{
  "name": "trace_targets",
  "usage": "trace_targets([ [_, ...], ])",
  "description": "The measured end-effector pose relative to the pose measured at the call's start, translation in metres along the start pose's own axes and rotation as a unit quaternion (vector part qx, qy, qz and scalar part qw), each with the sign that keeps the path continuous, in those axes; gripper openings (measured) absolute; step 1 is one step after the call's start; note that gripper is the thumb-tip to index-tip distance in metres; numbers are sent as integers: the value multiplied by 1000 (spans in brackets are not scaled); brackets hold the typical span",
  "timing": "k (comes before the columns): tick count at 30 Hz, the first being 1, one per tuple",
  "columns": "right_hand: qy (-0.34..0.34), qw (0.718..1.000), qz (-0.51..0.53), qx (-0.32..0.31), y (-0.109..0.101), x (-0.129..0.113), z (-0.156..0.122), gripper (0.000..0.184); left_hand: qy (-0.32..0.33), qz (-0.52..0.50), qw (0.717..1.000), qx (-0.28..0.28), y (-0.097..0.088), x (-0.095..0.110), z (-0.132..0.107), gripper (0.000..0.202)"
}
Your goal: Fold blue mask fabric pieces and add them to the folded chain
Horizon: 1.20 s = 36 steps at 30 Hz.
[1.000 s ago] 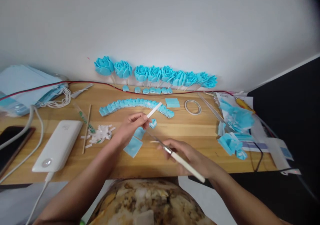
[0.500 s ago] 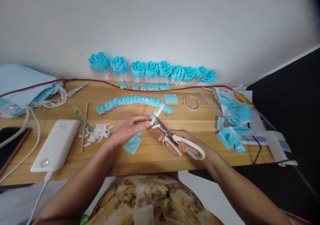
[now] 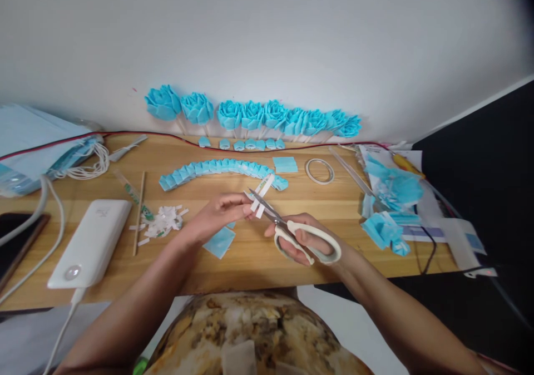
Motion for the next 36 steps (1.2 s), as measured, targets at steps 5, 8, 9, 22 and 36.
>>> trace_targets([
  [5,1,1000,26,16,3,-3,0,53,11,27,999,-28,-1,-1,-1,26],
  [8,-1,999,33,25,2,-4,-1,52,38,28,998,-39,1,6,-3,22],
  [9,-3,999,33,26,2,-4,-2,52,47,29,998,-35,1,9,-4,22],
  [22,14,999,11,27,13,-1,0,54,44,-43,998,-14,2,6,-6,30],
  [36,74,951,-292,-71,44,8,12,44,-15,-81,993,83,-7,-5,3,39],
])
Point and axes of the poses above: each hand's wrist, its own z-axis towards the middle knuckle, its own y-axis out of the palm, x = y × z, the point moved 9 cm from there along z, towards the middle knuckle, and after that the axes turned 13 degrees about -y, right-handed, at the moved point
